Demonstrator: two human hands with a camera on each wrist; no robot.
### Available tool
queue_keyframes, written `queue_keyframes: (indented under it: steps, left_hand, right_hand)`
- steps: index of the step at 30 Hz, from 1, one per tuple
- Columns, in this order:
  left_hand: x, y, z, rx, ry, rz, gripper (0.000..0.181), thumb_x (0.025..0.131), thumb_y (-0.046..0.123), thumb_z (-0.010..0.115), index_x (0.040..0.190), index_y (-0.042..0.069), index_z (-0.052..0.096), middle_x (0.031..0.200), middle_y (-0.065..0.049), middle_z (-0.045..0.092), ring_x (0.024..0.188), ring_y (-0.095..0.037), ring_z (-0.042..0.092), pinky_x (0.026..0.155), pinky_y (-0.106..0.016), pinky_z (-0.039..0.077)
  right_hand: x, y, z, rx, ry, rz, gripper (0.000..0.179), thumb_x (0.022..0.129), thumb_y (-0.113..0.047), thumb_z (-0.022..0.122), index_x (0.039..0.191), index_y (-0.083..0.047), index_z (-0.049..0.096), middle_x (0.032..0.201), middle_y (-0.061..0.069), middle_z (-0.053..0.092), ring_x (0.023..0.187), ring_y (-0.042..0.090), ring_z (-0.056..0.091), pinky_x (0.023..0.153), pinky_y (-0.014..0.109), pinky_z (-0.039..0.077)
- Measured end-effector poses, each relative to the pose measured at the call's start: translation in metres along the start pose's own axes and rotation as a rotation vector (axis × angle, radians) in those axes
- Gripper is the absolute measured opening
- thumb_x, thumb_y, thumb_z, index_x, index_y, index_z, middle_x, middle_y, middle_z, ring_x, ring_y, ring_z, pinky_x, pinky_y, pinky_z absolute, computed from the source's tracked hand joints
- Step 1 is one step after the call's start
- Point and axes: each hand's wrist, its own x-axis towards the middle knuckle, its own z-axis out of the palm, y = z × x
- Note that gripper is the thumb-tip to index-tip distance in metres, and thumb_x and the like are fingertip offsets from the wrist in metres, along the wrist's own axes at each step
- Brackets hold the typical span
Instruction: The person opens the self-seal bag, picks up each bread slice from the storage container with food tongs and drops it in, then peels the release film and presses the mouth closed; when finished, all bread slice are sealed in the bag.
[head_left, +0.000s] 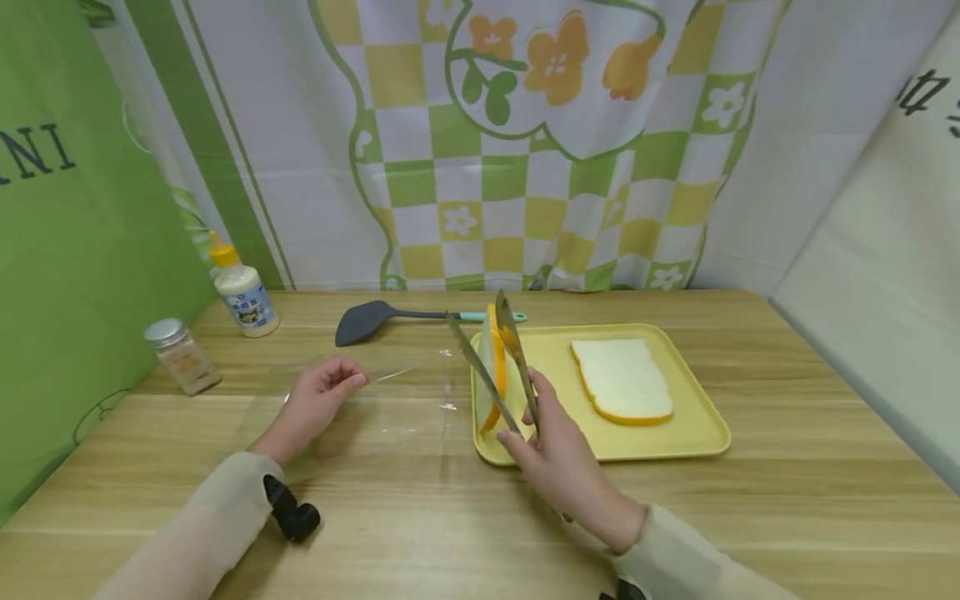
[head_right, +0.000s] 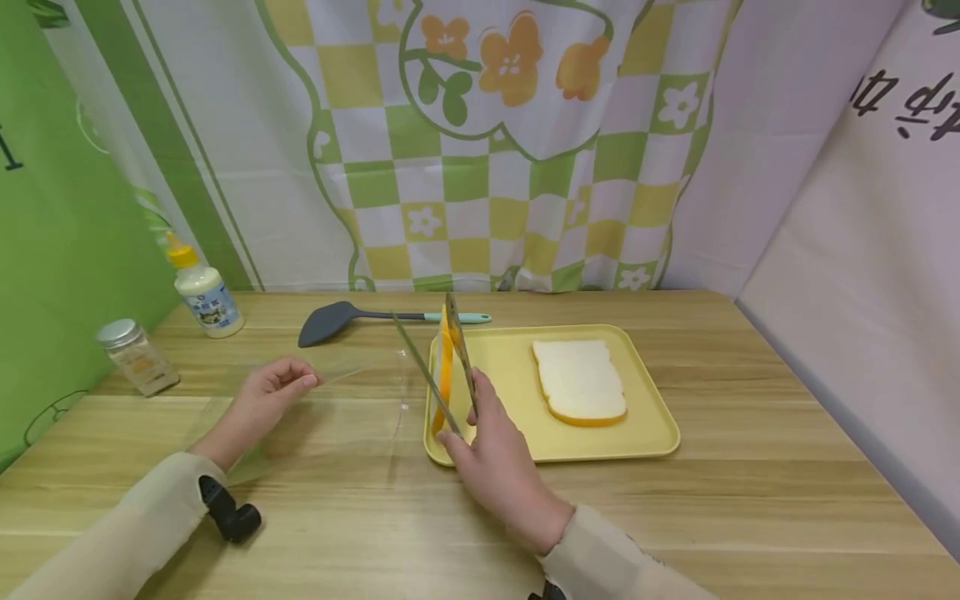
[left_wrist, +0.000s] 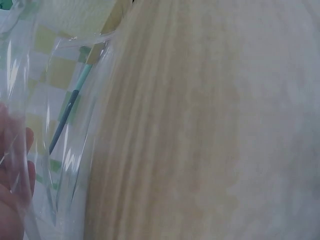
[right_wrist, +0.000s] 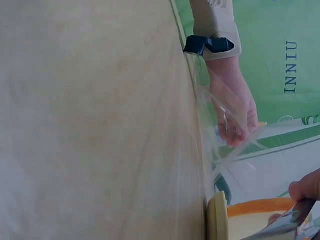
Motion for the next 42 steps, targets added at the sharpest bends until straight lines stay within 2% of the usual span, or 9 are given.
queue_keyframes:
  steps: [7,13,17,22,30,33,36,40,42]
  left_hand:
    - [-0.001,0.001,-0.001,0.028,0.008,-0.021,0.02,0.092,0.019,0.057,0.093,-0.001,0.062,0.089,-0.018,0.063,0.072,-0.008,0.049,0.064,-0.021,0.042]
    - [-0.001,0.001,-0.002,0.013,0.004,-0.003,0.018,0.092,0.016,0.057,0.093,-0.002,0.062,0.09,-0.018,0.064,0.073,-0.007,0.049,0.064,-0.021,0.042]
    - [-0.001,0.0,-0.002,-0.008,-0.006,-0.016,0.018,0.093,0.017,0.057,0.093,-0.001,0.061,0.091,-0.016,0.063,0.075,-0.007,0.05,0.067,-0.021,0.043]
    - [-0.001,0.0,-0.001,-0.009,-0.012,-0.023,0.019,0.093,0.018,0.056,0.094,-0.001,0.061,0.092,-0.017,0.064,0.075,-0.008,0.049,0.066,-0.022,0.043]
    - [-0.001,0.002,-0.002,-0.011,-0.017,-0.025,0.02,0.093,0.018,0.056,0.095,-0.002,0.061,0.093,-0.018,0.063,0.075,-0.009,0.049,0.066,-0.022,0.043]
    - [-0.001,0.002,-0.002,0.008,0.0,-0.012,0.018,0.093,0.016,0.057,0.093,-0.002,0.061,0.091,-0.019,0.063,0.072,-0.008,0.047,0.063,-0.022,0.041]
    - [-0.001,0.001,0.0,0.019,0.004,-0.004,0.016,0.092,0.014,0.058,0.092,-0.002,0.062,0.089,-0.017,0.064,0.071,-0.008,0.048,0.063,-0.022,0.042]
    - [-0.001,0.002,0.001,0.026,-0.008,-0.02,0.016,0.092,0.015,0.057,0.093,-0.001,0.063,0.09,-0.012,0.065,0.075,-0.009,0.05,0.066,-0.022,0.043]
    - [-0.001,0.003,0.001,0.031,-0.007,-0.03,0.016,0.092,0.016,0.057,0.093,0.001,0.063,0.091,-0.012,0.065,0.076,-0.01,0.05,0.066,-0.022,0.043]
  right_hand:
    - [0.004,-0.003,-0.001,-0.244,0.058,-0.132,0.059,0.085,-0.009,0.066,0.136,-0.001,0.039,0.087,0.004,0.056,0.051,0.005,0.037,0.047,0.022,0.034]
    - [0.003,0.0,-0.012,-0.344,0.059,-0.111,0.055,0.085,-0.011,0.067,0.134,-0.004,0.045,0.091,0.006,0.065,0.059,0.014,0.051,0.052,0.03,0.041]
    - [0.001,0.005,-0.02,-0.363,0.047,-0.088,0.056,0.085,-0.012,0.066,0.136,-0.007,0.044,0.102,0.009,0.067,0.07,0.022,0.06,0.058,0.039,0.046]
    - [-0.003,0.007,-0.025,-0.317,-0.029,-0.046,0.058,0.085,-0.012,0.066,0.137,-0.004,0.042,0.088,0.003,0.063,0.052,0.009,0.042,0.047,0.025,0.036]
    - [-0.005,0.009,-0.025,-0.304,-0.101,-0.016,0.056,0.089,-0.012,0.062,0.138,0.0,0.04,0.123,0.02,0.058,0.066,0.013,0.052,0.056,0.025,0.042]
    - [-0.003,0.009,-0.029,-0.295,-0.111,-0.004,0.054,0.089,-0.012,0.061,0.138,-0.001,0.041,0.118,0.02,0.06,0.061,0.013,0.049,0.056,0.028,0.042]
    - [0.0,0.013,-0.04,-0.287,-0.152,0.018,0.053,0.09,-0.012,0.059,0.139,-0.004,0.04,0.091,0.014,0.065,0.055,0.011,0.045,0.054,0.028,0.041]
    - [0.007,0.025,-0.071,-0.265,-0.247,0.023,0.052,0.092,-0.014,0.056,0.141,-0.005,0.037,0.064,0.002,0.052,0.048,0.009,0.044,0.046,0.026,0.039]
    - [0.012,0.032,-0.088,-0.258,-0.291,0.004,0.051,0.093,-0.015,0.055,0.14,-0.006,0.038,0.065,0.002,0.053,0.05,0.01,0.048,0.045,0.026,0.04]
